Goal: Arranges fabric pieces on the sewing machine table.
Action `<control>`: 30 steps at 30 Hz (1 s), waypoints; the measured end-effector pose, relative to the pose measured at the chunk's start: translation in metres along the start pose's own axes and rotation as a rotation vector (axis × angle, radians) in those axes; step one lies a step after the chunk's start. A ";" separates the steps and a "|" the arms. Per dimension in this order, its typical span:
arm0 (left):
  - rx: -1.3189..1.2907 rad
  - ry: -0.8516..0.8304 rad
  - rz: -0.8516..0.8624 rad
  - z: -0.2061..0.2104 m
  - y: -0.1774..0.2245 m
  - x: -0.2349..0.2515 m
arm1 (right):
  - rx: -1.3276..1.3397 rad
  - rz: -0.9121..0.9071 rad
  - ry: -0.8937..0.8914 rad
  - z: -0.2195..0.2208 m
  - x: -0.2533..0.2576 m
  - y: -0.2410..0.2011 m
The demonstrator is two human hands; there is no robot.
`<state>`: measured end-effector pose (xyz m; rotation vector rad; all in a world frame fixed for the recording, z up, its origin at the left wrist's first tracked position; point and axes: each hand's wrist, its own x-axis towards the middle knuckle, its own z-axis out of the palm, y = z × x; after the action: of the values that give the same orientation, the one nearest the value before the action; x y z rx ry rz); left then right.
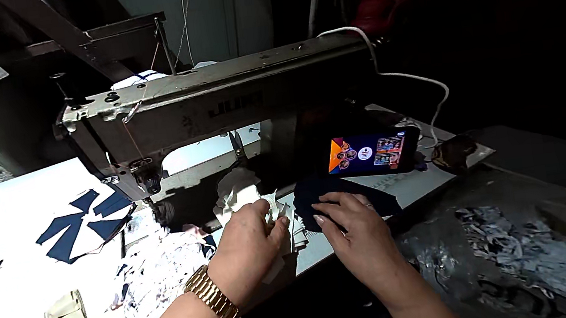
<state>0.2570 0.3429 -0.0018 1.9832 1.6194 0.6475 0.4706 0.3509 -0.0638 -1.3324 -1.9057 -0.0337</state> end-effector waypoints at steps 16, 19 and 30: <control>-0.069 0.261 0.118 0.011 0.000 0.003 | 0.069 0.045 0.060 -0.013 -0.010 0.022; -0.039 0.347 0.222 0.008 -0.002 -0.006 | 0.069 0.039 0.123 -0.017 -0.007 0.009; -0.151 0.539 0.403 -0.033 -0.027 -0.053 | 0.131 -0.249 -0.195 0.017 -0.006 -0.070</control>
<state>0.2059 0.2977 0.0038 2.1530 1.3828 1.5184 0.4053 0.3222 -0.0511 -1.0370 -2.1900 0.0987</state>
